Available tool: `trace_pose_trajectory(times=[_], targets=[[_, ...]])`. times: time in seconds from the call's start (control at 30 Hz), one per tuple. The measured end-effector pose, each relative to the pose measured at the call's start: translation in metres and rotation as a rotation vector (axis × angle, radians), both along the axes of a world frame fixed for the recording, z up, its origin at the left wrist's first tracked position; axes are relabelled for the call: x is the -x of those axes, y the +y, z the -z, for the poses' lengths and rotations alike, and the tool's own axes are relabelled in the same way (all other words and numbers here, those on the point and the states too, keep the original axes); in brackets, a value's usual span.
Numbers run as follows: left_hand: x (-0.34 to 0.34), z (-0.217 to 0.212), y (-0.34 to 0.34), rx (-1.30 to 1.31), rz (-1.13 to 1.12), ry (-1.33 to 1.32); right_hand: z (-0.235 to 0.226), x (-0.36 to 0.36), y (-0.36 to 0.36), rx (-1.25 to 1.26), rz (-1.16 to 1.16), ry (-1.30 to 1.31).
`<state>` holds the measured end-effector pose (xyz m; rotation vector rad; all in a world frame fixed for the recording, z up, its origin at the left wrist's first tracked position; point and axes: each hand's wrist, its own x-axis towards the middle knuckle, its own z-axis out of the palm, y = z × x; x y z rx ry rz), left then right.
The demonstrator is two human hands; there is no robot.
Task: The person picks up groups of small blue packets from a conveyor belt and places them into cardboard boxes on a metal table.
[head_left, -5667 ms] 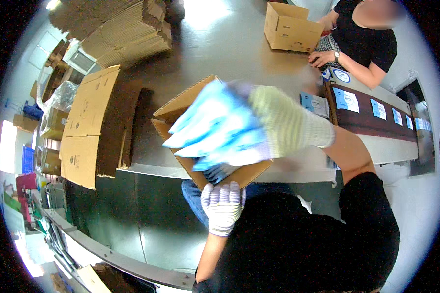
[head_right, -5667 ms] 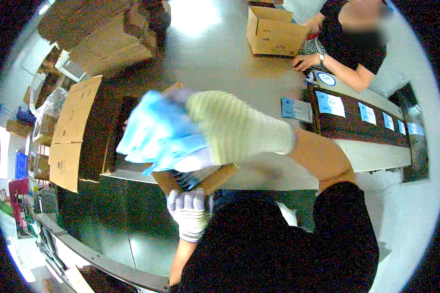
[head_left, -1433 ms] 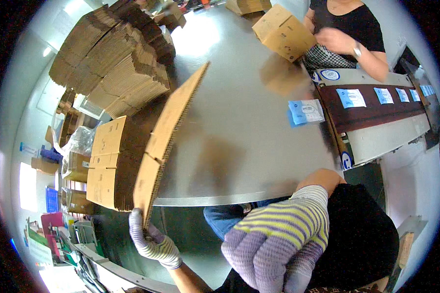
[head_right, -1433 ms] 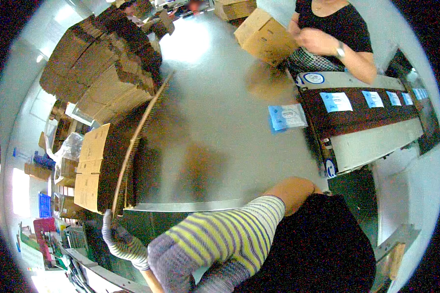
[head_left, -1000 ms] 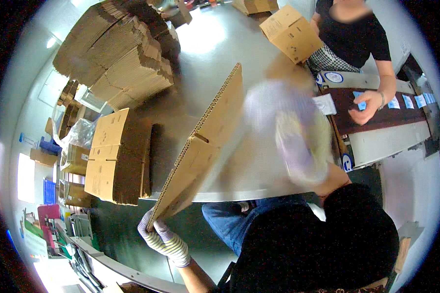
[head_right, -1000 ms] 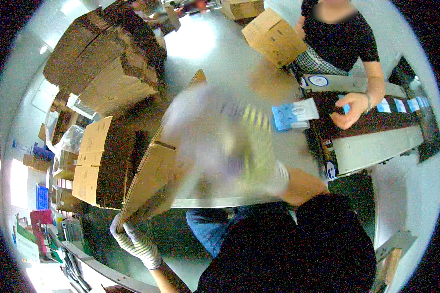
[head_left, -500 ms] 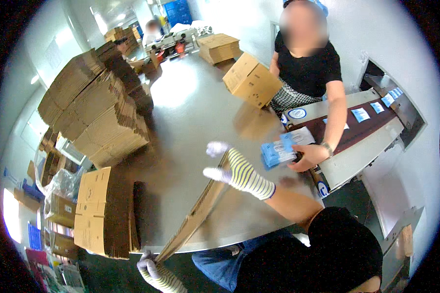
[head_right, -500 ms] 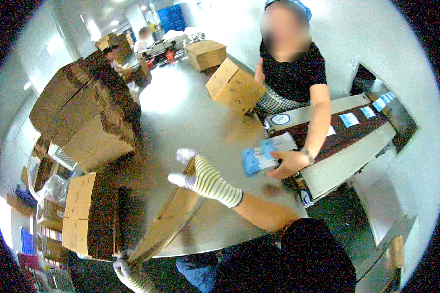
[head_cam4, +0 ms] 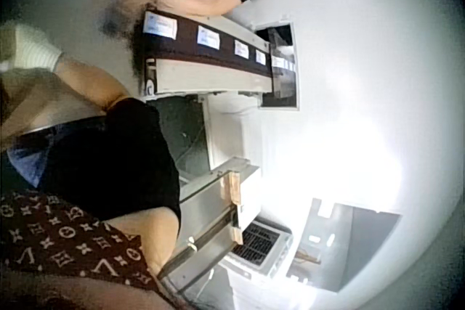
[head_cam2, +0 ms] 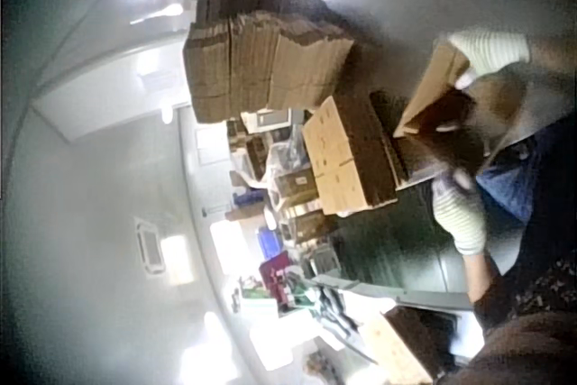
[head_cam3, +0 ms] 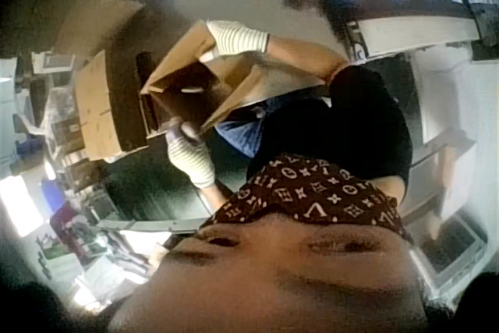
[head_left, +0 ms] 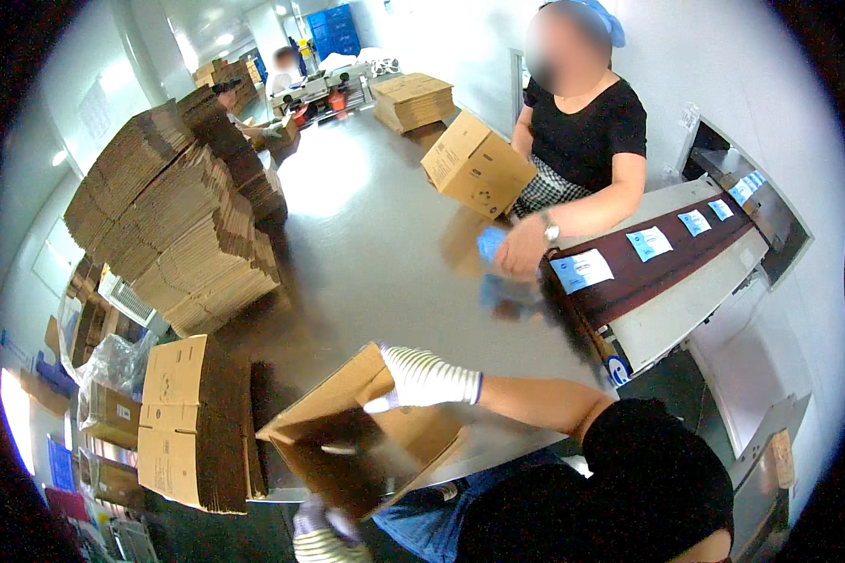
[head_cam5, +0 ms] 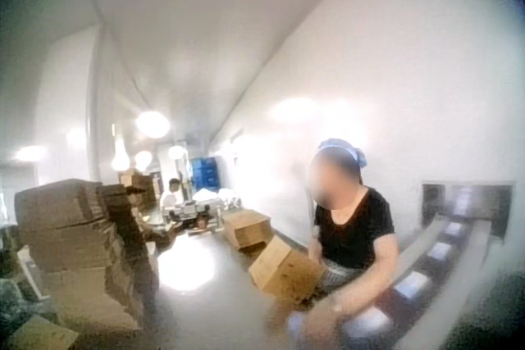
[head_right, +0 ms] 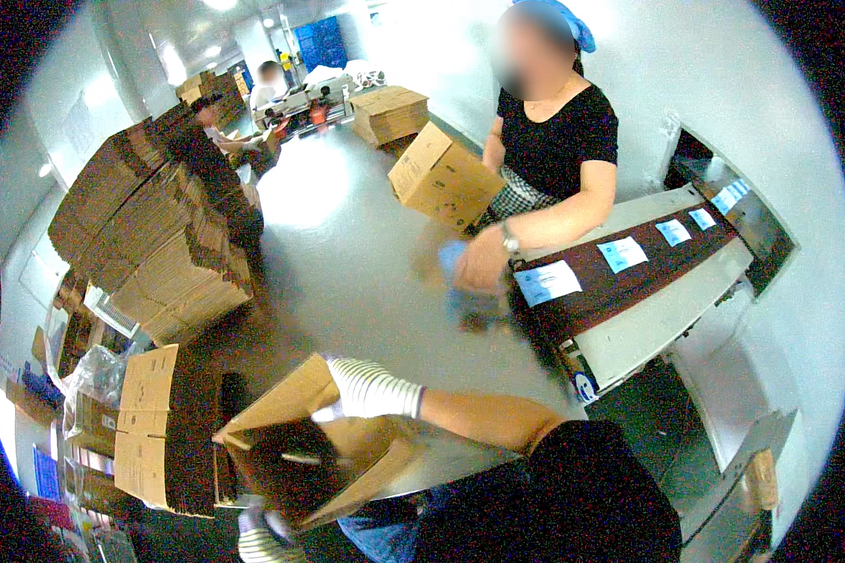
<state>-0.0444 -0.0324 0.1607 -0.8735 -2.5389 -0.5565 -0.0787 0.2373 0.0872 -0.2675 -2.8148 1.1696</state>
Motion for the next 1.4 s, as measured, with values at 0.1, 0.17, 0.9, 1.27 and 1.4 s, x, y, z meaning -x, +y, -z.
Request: trace_pose_trajectory(times=[0.1,0.17,0.9,1.27,1.4], targets=[[-0.002,0.006,0.009,0.092,0.464,-0.056,0.029,0.018,-0.004,-0.080,-0.011,0.041],[0.001,0.003,0.021,0.502,0.255,-0.325,0.048,0.026,-0.001,-0.098,-0.041,0.090],[0.038,0.118,0.020,-1.866,0.232,-0.760,-0.033,-0.039,-0.015,0.149,0.003,0.430],[0.065,0.362,-0.079,-1.036,0.204,-1.226,-0.025,-0.021,-0.052,-0.412,-0.610,0.199],[0.044,0.171,-0.067,-0.891,-0.116,-0.581,0.021,-0.032,-0.030,-0.567,-0.750,0.205]])
